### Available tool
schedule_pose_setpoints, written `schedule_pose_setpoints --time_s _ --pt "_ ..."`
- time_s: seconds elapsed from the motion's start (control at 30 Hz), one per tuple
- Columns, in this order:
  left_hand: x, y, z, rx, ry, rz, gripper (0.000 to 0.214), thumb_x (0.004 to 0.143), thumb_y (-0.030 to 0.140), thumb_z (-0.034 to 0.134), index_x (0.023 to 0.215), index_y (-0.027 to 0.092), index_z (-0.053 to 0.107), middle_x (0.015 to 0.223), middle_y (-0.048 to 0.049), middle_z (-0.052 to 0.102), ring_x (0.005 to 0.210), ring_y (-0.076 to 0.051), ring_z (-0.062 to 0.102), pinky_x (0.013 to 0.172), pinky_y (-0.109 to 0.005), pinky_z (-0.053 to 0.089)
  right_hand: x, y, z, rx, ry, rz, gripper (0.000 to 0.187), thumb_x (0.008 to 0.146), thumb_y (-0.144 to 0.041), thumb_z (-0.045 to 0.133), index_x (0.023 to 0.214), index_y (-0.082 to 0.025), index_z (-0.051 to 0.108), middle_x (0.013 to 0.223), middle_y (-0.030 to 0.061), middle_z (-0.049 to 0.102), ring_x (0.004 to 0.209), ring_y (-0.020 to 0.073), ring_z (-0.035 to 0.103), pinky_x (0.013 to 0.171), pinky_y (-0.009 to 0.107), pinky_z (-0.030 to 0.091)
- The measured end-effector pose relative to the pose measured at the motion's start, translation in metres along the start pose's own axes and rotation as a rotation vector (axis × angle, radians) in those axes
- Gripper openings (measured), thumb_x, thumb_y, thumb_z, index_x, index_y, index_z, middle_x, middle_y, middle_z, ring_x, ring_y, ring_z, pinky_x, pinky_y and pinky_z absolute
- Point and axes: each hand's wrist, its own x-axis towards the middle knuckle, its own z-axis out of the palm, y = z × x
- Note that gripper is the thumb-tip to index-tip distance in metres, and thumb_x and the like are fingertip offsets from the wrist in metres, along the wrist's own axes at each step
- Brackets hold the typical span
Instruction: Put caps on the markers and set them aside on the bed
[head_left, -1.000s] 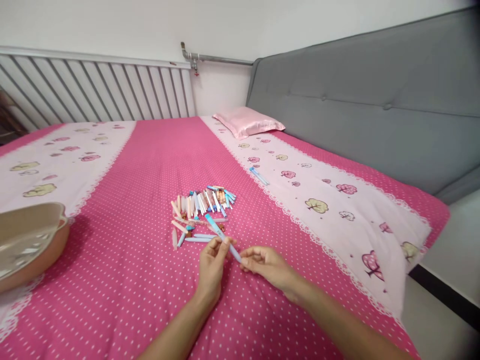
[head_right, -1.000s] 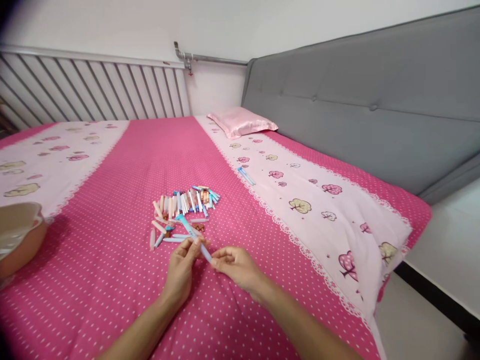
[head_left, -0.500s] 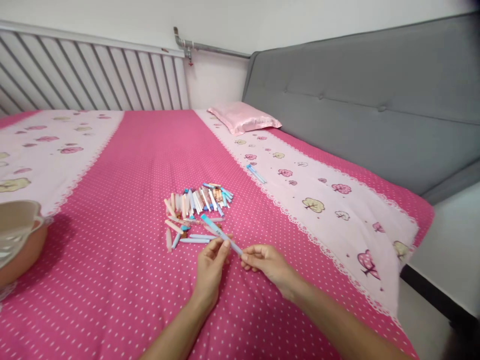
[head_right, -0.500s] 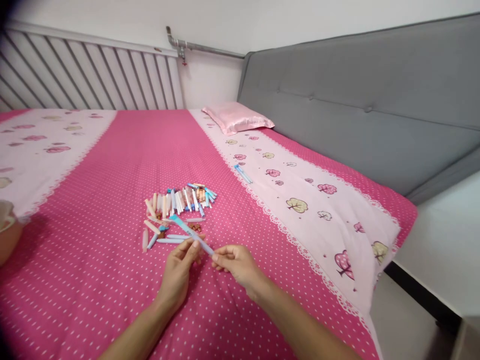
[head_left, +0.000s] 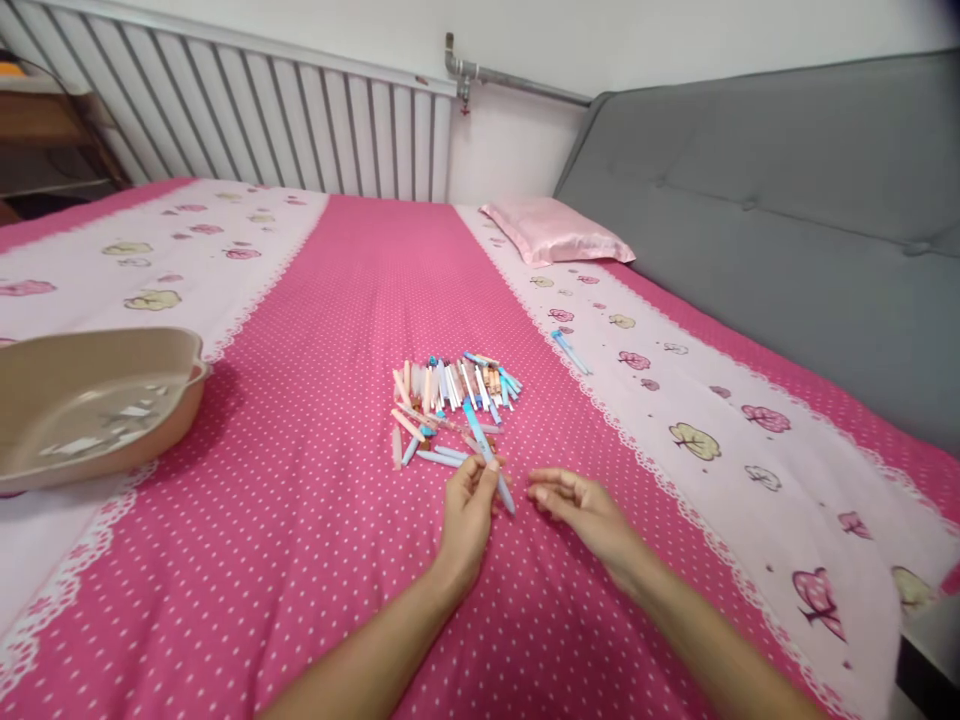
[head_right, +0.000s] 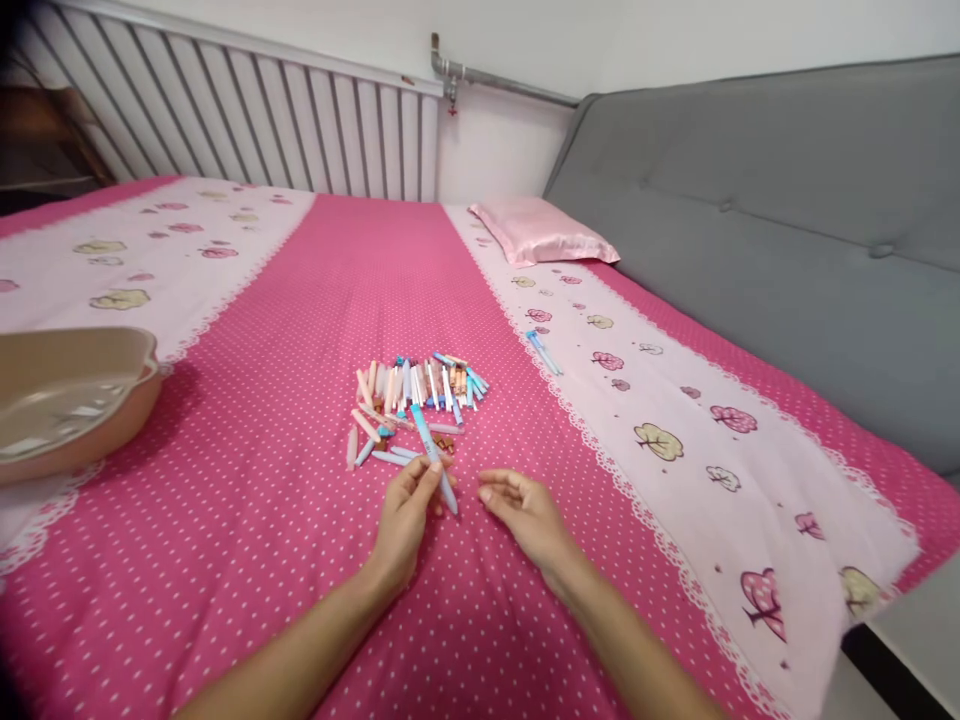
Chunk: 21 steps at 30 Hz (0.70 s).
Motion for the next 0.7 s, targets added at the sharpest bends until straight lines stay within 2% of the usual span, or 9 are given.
schedule_pose_setpoints --time_s 0.23,0.33,0.53,0.7 --pt "-0.006 0.0 0.002 0.059 -0.008 0.018 0.025 0.08 0.041 0.05 0.075 0.017 0.049 0.064 0.003 0.047 0.055 -0.008 0.043 0.053 -0.02 0.036 0.053 -0.021 0.004 -0.171 0.049 -0.181 0.031 0.07 -0.029 0.063 0.097 -0.014 0.061 0.085 0.0069 0.066 0.08 0.0159 0.062 0.077 0.031 0.047" --pt "-0.005 -0.002 0.001 0.044 -0.016 -0.02 0.026 0.08 0.042 0.05 0.075 0.017 0.049 0.063 0.0034 0.045 0.055 -0.008 0.044 0.052 -0.02 0.036 0.079 -0.031 0.011 -0.284 0.057 -0.25 0.025 0.072 -0.02 0.059 0.096 -0.013 0.062 0.087 0.0073 0.067 0.079 0.0142 0.062 0.075 0.029 0.048" --pt "-0.001 -0.006 -0.004 -0.004 -0.01 -0.112 0.03 0.078 0.046 0.052 0.081 0.016 0.054 0.064 0.0019 0.049 0.054 -0.009 0.044 0.051 -0.02 0.034 0.127 -0.033 0.027 -0.414 0.117 -0.297 0.025 0.071 -0.012 0.054 0.095 -0.013 0.063 0.083 0.0057 0.066 0.072 0.0132 0.061 0.07 0.026 0.048" --pt "0.002 -0.007 -0.007 -0.054 -0.008 -0.178 0.029 0.078 0.046 0.052 0.08 0.018 0.054 0.067 0.0019 0.049 0.06 -0.01 0.043 0.057 -0.02 0.036 0.144 -0.033 0.037 -0.548 0.173 -0.328 0.027 0.071 -0.01 0.051 0.093 -0.016 0.065 0.074 0.0034 0.065 0.064 0.0141 0.059 0.065 0.027 0.045"
